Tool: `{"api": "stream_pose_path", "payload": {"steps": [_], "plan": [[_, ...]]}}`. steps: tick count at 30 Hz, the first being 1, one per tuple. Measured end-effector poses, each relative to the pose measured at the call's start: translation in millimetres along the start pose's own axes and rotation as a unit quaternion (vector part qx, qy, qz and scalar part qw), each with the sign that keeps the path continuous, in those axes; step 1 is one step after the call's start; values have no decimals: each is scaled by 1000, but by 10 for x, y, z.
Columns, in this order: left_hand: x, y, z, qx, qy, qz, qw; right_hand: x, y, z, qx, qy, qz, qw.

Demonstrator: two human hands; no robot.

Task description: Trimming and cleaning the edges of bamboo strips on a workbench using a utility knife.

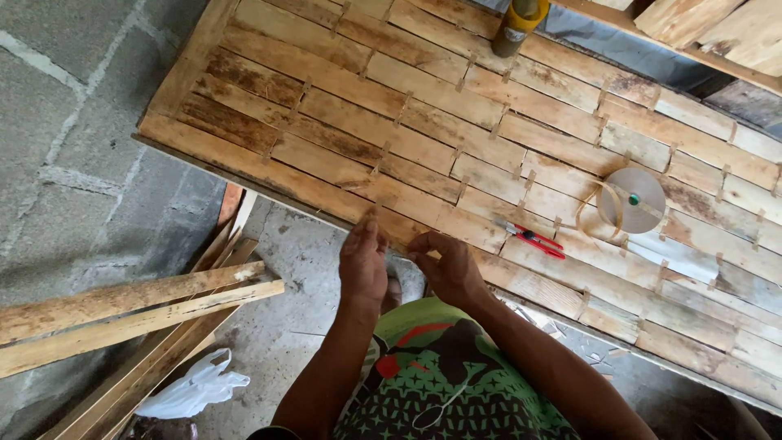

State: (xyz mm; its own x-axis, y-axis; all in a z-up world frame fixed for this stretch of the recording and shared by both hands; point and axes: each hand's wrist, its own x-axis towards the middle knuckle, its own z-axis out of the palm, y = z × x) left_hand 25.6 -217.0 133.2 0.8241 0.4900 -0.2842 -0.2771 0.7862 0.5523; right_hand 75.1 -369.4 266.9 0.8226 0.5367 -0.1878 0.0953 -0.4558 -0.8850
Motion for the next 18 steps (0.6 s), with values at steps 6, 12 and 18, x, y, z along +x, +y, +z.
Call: {"api": "stream_pose_path", "payload": {"steps": [6,12,18], "plan": [[52,53,91,-54,55,-45,996,-6,35,-24,-137,66,-147,977],[-20,127,305,-76,-23,33,996,147,709,134,185,-2,24,983],[18,133,245,-108,0,40,993,86,298,42,40,19,-62,997]]}}
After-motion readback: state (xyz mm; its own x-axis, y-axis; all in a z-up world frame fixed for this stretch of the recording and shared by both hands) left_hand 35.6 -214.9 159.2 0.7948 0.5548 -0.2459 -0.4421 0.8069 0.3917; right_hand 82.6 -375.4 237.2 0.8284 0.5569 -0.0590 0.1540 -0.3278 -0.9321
